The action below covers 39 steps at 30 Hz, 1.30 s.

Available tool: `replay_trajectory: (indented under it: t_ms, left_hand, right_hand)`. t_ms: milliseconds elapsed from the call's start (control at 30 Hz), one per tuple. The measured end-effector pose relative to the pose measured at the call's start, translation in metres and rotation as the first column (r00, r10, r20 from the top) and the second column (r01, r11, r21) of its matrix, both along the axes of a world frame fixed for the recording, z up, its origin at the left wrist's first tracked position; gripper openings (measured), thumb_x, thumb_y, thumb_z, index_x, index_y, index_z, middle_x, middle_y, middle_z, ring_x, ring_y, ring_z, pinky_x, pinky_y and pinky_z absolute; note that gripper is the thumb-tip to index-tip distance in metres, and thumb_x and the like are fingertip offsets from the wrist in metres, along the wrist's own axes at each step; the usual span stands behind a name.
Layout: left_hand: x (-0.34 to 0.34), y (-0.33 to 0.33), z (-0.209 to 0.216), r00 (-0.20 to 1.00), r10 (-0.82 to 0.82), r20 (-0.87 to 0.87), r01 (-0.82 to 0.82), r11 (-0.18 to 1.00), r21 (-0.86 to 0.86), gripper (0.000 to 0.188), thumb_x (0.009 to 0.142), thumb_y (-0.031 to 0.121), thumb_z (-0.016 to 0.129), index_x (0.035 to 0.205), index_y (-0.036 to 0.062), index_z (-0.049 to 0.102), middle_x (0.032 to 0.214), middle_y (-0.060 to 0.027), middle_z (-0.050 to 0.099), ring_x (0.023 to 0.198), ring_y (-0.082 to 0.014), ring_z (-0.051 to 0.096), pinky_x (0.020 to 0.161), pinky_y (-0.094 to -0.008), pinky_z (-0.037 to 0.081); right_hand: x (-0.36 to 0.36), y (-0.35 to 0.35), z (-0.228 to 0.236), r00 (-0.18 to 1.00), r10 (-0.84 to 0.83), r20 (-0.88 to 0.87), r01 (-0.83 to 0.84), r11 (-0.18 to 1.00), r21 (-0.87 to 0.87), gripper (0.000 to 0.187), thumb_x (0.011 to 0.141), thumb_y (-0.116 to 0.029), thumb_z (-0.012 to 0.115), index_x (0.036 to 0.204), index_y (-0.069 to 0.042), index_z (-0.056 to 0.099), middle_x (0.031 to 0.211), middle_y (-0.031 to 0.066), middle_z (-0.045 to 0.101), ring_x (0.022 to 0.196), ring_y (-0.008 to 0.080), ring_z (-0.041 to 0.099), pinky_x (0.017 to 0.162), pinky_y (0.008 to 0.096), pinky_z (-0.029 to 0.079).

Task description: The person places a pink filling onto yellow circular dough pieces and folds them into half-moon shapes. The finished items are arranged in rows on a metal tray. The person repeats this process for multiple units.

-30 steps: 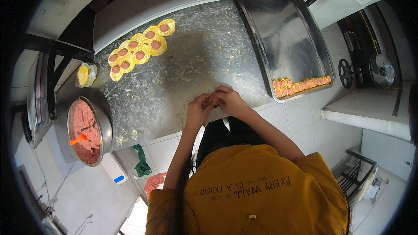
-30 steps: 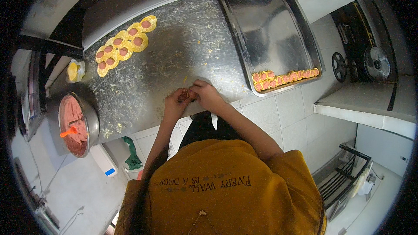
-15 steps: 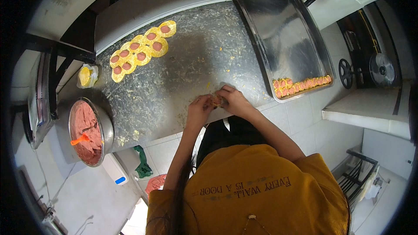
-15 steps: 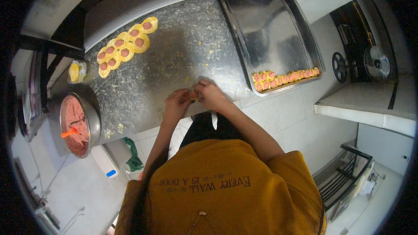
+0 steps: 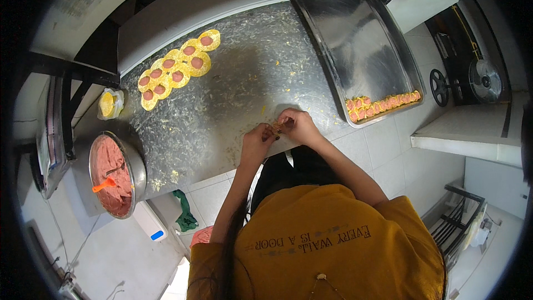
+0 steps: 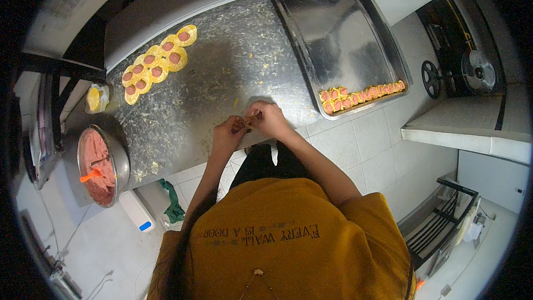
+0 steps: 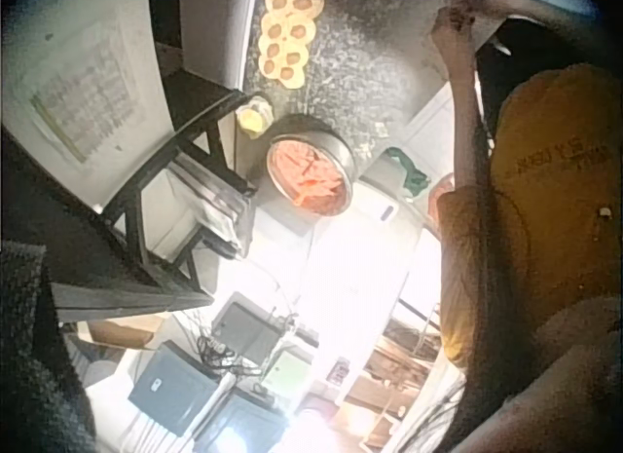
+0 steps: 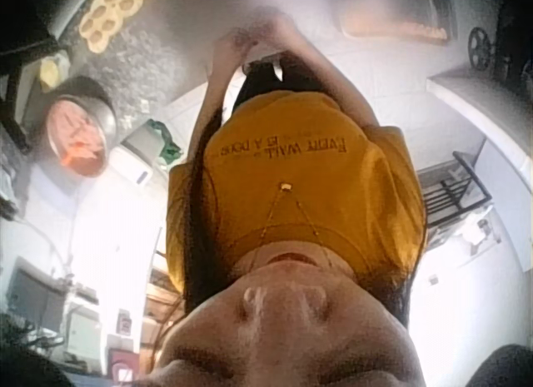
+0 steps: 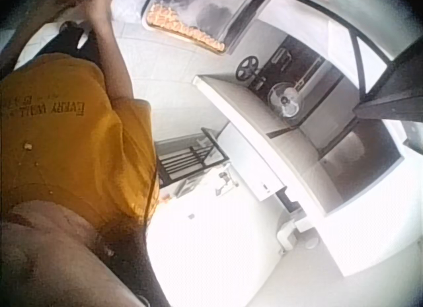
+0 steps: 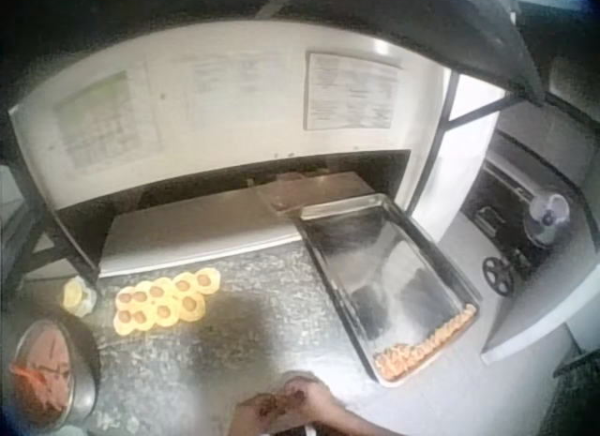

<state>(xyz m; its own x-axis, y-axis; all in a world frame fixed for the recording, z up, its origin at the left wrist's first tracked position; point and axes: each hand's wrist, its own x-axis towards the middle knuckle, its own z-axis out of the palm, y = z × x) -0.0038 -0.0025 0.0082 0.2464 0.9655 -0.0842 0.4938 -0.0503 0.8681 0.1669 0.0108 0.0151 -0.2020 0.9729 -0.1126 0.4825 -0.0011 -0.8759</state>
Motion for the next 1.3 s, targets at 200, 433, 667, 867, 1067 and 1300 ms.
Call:
replay_trajectory:
  t_ms: [200, 433, 667, 867, 1067, 1300]
  left_hand:
    - [-0.001, 0.000, 0.010, 0.997, 0.022, -0.073, -0.019, 0.999, 0.049, 0.027, 0.068, 0.002, 0.068, 0.093, 0.0023, 0.058, 0.084, -0.0112, 0.062, 0.074, -0.0225, 0.063, 0.065, -0.0311, 0.052]
    - [-0.005, 0.003, 0.008, 0.998, -0.060, -0.008, 0.061, 0.994, 0.087, 0.034, 0.068, 0.001, 0.068, 0.100, 0.0025, 0.059, 0.098, -0.0122, 0.059, 0.083, -0.0255, 0.062, 0.069, -0.0320, 0.053]
    - [0.000, 0.004, -0.002, 0.999, -0.034, -0.023, 0.036, 0.998, 0.060, 0.026, 0.072, 0.007, 0.068, 0.097, 0.0034, 0.062, 0.091, -0.0130, 0.062, 0.078, -0.0239, 0.064, 0.069, -0.0300, 0.053]
    - [0.004, 0.003, -0.010, 0.999, -0.006, 0.048, 0.002, 0.996, 0.086, 0.026, 0.072, 0.012, 0.069, 0.095, 0.0020, 0.062, 0.088, -0.0141, 0.064, 0.075, -0.0217, 0.065, 0.065, -0.0305, 0.053]
    - [0.010, 0.004, 0.009, 0.998, -0.024, -0.056, 0.025, 1.000, 0.007, 0.027, 0.073, 0.008, 0.067, 0.098, 0.0032, 0.059, 0.083, -0.0150, 0.065, 0.075, -0.0259, 0.065, 0.067, -0.0326, 0.052]
    - [0.010, 0.004, 0.009, 0.999, -0.042, -0.033, 0.041, 0.999, -0.033, 0.026, 0.073, 0.009, 0.068, 0.097, 0.0037, 0.059, 0.080, -0.0146, 0.065, 0.073, -0.0251, 0.066, 0.065, -0.0324, 0.052]
  right_hand:
    - [0.012, 0.004, -0.008, 0.989, -0.002, -0.147, -0.002, 1.000, -0.027, 0.021, 0.068, 0.004, 0.062, 0.087, -0.004, 0.065, 0.083, 0.0106, 0.066, 0.076, 0.0182, 0.063, 0.069, 0.0289, 0.049]
    - [0.014, -0.006, 0.013, 0.999, -0.001, 0.049, 0.004, 0.999, -0.050, 0.030, 0.067, -0.004, 0.067, 0.097, -0.006, 0.063, 0.091, 0.0120, 0.062, 0.080, 0.0246, 0.063, 0.071, 0.0322, 0.049]
    - [-0.004, -0.010, 0.000, 0.989, -0.006, 0.150, -0.032, 0.968, 0.248, 0.030, 0.063, 0.001, 0.065, 0.093, -0.002, 0.062, 0.088, 0.0135, 0.060, 0.079, 0.0316, 0.060, 0.068, 0.0377, 0.050]
    - [-0.006, -0.015, -0.001, 0.980, -0.035, 0.198, -0.005, 0.980, 0.198, 0.029, 0.065, 0.003, 0.061, 0.093, -0.004, 0.062, 0.092, 0.0130, 0.059, 0.081, 0.0330, 0.059, 0.070, 0.0377, 0.050]
    - [-0.005, -0.014, 0.005, 0.978, -0.049, 0.203, 0.004, 0.976, 0.220, 0.028, 0.066, 0.003, 0.060, 0.094, -0.004, 0.061, 0.092, 0.0122, 0.059, 0.082, 0.0327, 0.059, 0.070, 0.0378, 0.050]
    - [0.001, -0.013, 0.001, 0.975, 0.006, 0.222, -0.061, 0.969, 0.240, 0.029, 0.067, -0.001, 0.061, 0.096, -0.002, 0.060, 0.092, 0.0129, 0.059, 0.083, 0.0332, 0.059, 0.071, 0.0396, 0.049]
